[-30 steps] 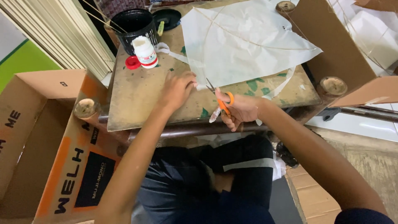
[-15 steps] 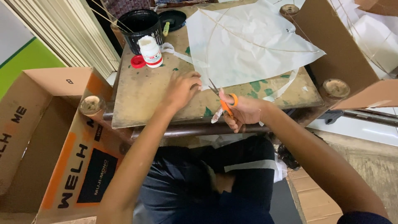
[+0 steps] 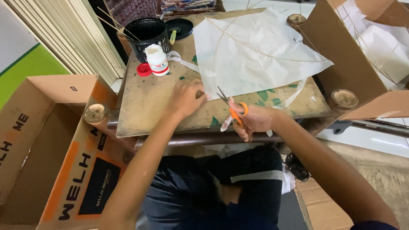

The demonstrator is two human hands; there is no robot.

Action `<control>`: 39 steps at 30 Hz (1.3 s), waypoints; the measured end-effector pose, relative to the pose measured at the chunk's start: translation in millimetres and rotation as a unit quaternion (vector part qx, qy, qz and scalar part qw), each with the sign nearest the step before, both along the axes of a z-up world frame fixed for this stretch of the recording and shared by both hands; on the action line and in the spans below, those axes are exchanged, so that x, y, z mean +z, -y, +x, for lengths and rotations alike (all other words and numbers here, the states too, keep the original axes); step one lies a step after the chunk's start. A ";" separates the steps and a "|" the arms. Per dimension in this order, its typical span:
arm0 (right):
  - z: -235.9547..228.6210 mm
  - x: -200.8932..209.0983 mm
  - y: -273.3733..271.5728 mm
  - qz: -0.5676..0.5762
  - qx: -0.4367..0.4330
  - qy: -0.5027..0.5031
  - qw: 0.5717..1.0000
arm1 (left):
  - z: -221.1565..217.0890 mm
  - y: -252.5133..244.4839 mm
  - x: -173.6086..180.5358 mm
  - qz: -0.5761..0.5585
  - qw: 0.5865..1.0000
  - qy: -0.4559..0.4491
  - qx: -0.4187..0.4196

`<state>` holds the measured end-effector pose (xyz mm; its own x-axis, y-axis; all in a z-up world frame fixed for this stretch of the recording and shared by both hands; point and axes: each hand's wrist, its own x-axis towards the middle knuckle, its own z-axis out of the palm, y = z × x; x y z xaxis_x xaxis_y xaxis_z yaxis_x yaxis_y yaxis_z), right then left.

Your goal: Trimming the excess paper from a kite frame using a pair of scissors.

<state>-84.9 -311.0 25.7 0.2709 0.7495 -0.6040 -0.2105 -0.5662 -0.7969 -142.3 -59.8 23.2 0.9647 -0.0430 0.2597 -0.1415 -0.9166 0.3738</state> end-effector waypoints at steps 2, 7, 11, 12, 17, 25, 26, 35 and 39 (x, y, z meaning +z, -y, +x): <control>-5.0 -1.6 1.9 0.016 -0.011 -0.001 1.000 | -4.1 4.8 10.4 -0.007 1.000 -0.020 0.021; -15.8 13.7 -6.1 -0.007 -0.018 -0.001 1.000 | 1.0 7.3 -3.9 -0.101 0.992 -0.057 0.050; -6.8 1.2 -13.3 0.011 -0.020 0.002 1.000 | 2.5 15.6 -0.4 -0.126 0.987 -0.074 0.069; -7.2 6.9 -16.7 0.025 -0.027 0.007 0.999 | 3.2 16.6 1.8 -0.147 0.981 -0.086 0.088; -13.9 16.7 -16.5 0.043 -0.059 0.008 0.997 | -7.3 32.7 19.5 -0.165 0.976 -0.101 0.099; -7.1 3.8 -10.1 0.055 -0.075 0.014 0.996 | -0.8 41.7 23.3 -0.136 0.969 -0.147 0.141; -4.3 0.8 -9.0 0.058 -0.082 0.016 0.995 | -7.4 44.9 34.1 -0.132 0.969 -0.148 0.145; 2.2 1.8 -0.7 0.060 -0.106 0.026 0.992 | -1.2 41.6 37.3 -0.100 0.969 -0.165 0.152; 4.3 2.4 -5.1 0.055 -0.093 0.035 0.993 | 26.6 28.5 7.8 -0.094 0.969 -0.167 0.157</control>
<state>-80.6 -305.9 28.1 0.4499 0.7425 -0.4962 -0.2458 -0.4312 -0.8681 -115.7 -88.3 30.9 0.9543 0.2834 -0.0948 0.2905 -0.8058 0.5161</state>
